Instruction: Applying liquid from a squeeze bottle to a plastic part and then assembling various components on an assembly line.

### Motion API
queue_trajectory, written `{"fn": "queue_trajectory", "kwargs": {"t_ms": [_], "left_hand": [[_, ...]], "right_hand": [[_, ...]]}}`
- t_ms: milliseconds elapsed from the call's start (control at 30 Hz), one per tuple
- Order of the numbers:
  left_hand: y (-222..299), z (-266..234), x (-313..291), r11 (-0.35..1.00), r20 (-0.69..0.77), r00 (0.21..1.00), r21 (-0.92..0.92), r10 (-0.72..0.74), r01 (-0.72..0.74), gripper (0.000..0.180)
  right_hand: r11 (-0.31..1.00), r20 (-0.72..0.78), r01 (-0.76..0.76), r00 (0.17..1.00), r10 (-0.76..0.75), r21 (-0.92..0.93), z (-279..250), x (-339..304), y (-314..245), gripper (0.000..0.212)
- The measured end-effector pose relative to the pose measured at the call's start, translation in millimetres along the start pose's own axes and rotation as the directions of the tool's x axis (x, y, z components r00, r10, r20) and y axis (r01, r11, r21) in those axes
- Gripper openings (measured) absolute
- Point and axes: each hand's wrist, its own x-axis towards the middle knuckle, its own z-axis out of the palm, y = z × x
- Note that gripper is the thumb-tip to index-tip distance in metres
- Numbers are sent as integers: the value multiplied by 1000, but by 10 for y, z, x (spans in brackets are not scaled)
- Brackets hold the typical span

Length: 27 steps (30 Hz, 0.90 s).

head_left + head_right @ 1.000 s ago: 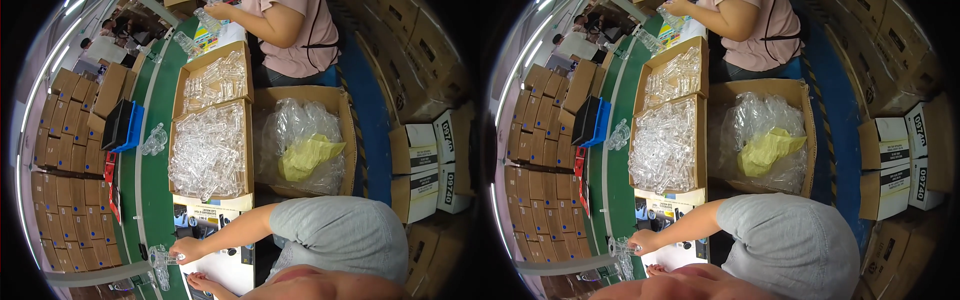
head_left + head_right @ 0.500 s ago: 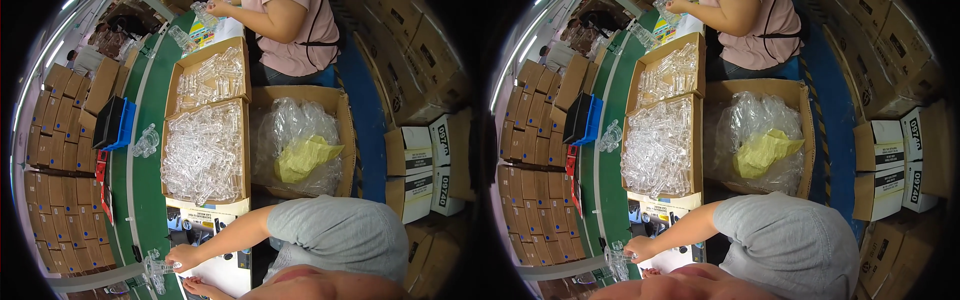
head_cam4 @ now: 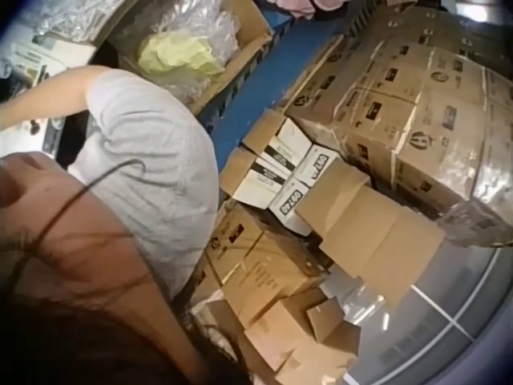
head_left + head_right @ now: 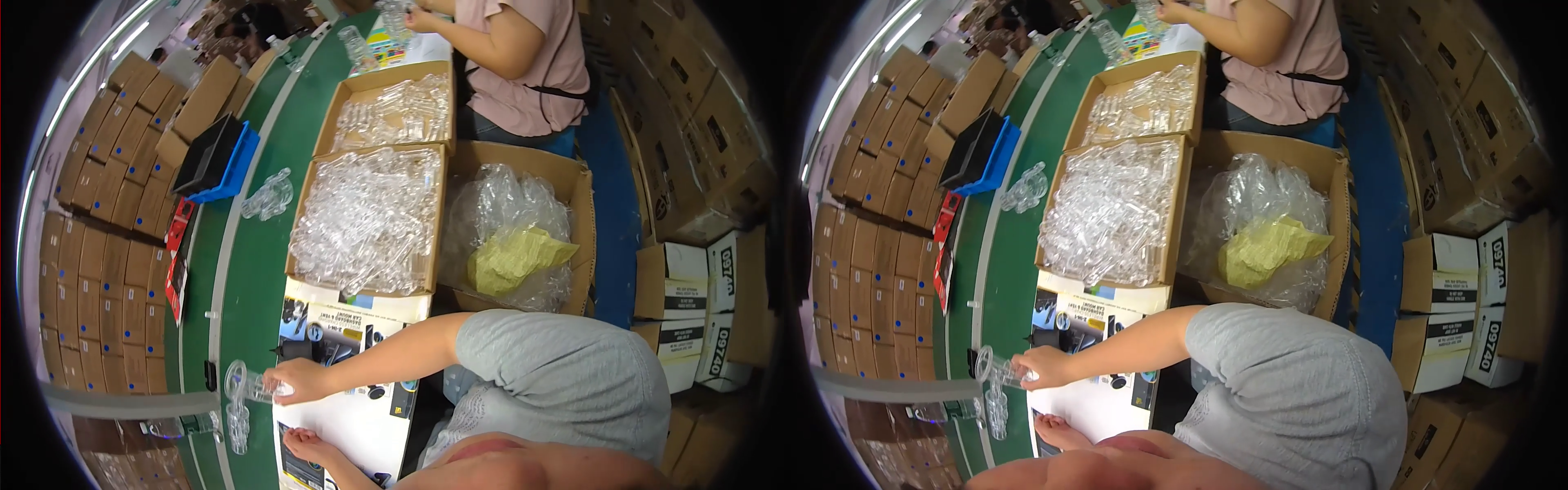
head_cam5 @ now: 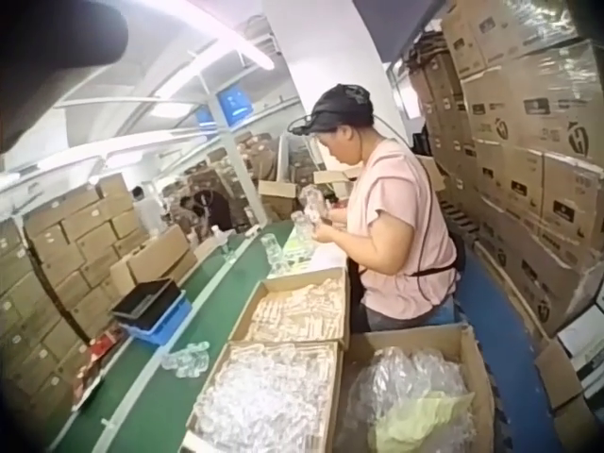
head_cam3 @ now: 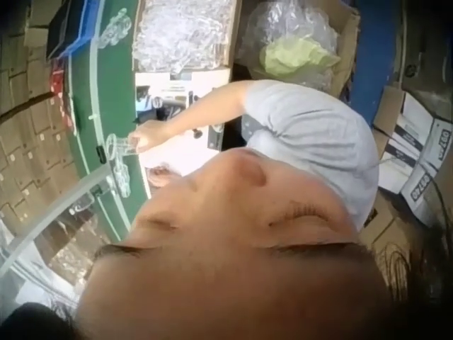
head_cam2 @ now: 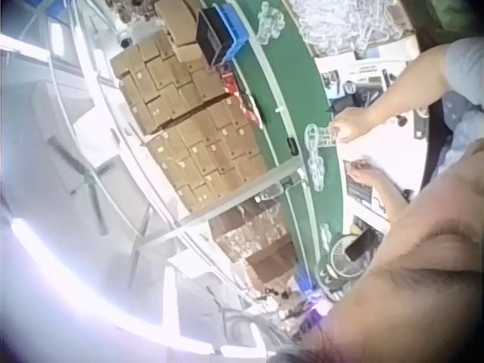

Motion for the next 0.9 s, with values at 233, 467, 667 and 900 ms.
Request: {"fn": "queue_trajectory", "kwargs": {"t_ms": [233, 467, 667, 900], "left_hand": [[33, -5, 222, 973, 81, 972, 48, 222, -226, 14], [-72, -30, 270, 995, 96, 991, -47, 92, -88, 16], [-89, -88, 305, 997, 94, 995, -66, 37, -31, 18], [-105, -139, 357, 999, 162, 986, 0, 41, -42, 23]], "right_hand": [[1000, -2, 17, 1000, -17, 7, 61, -1, -9, 39], [898, 122, -277, 961, 250, 343, -41, 6, 35, 33], [611, 302, -544, 835, 460, 575, -56, 133, 74, 27], [481, 413, -653, 750, 516, 585, -76, 104, 122, 32]]}}
